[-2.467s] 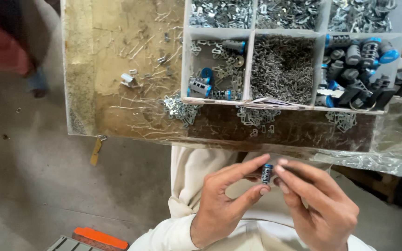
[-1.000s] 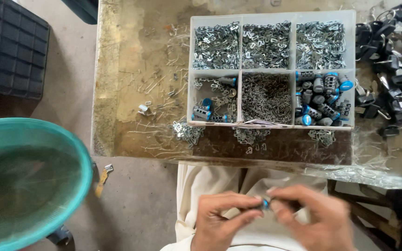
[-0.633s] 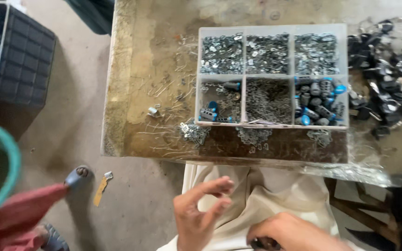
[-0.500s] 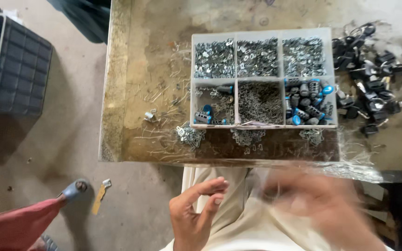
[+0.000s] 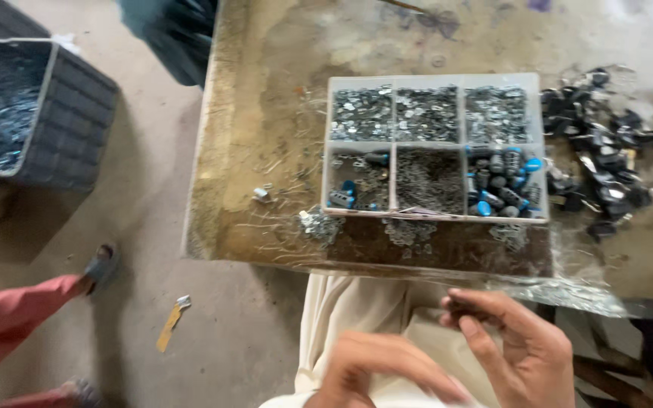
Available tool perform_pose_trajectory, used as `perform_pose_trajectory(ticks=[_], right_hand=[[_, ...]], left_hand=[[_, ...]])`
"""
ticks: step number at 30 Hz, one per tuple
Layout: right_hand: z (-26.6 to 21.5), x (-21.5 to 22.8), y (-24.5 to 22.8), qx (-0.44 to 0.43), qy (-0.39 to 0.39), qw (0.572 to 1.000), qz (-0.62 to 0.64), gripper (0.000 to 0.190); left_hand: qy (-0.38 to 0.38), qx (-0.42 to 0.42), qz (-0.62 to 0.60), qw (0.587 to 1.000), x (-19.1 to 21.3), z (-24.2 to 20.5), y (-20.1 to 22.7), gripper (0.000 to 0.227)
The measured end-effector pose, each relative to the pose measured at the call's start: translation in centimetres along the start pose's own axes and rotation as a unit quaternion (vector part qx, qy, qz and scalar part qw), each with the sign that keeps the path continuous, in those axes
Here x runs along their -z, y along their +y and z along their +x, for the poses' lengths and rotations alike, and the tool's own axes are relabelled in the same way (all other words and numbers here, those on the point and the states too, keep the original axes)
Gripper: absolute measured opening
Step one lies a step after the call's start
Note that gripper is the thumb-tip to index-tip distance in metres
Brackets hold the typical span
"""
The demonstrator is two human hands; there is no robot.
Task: The person assembles small cylindrical key components by hand, inserting metal pieces into blue and silver bodies and placing them into a compartmentalized tray. The person repeatedly picks up parts from the tray and table, aligns them, and secures them together.
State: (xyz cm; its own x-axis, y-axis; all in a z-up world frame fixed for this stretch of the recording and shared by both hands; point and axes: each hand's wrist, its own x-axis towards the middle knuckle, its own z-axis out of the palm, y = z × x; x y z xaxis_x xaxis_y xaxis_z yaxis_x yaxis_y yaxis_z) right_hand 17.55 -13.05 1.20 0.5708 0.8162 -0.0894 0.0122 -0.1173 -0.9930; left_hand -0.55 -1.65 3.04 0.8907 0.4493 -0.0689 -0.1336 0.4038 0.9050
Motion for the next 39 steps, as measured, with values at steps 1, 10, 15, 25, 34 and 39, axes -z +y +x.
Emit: perform_pose_trajectory(ticks=[1,10,15,25,34,39], right_hand=[[-0.1,0.0,0.5,-0.002,-0.02,1.0,-0.01,0.031],[-1.0,-0.6,4.3,-0.06,-0.145,0.976,-0.148,0.033],[-1.8,-1.2,5.8,-0.083,-0.216,0.958,-0.17,0.032],[-1.8,-3.3,7.6,-0.052,-0.261,0.952,-0.152,0.029],[-1.8,-4.2,6.0,-0.005,-0.25,0.962,-0.107,0.033],[-2.8,-2.3,6.2,-0.099,-0.232,0.958,-0.138,0.035]], left_hand=[[0.0,0.021,0.039,0.999,-0.6,0.3,0.1,0.023],[0.051,0.086,0.988,0.117,-10.3,3.2,-4.8,0.022],[0.183,0.24,0.946,0.116,-11.9,5.8,-8.4,0.031],[-0.08,0.384,0.912,0.123,-9.9,6.2,-12.0,0.025],[0.212,-0.123,0.417,0.875,1.7,2.2,0.3,0.013],[0.418,-0.256,0.556,0.671,10.1,5.2,5.5,0.019]])
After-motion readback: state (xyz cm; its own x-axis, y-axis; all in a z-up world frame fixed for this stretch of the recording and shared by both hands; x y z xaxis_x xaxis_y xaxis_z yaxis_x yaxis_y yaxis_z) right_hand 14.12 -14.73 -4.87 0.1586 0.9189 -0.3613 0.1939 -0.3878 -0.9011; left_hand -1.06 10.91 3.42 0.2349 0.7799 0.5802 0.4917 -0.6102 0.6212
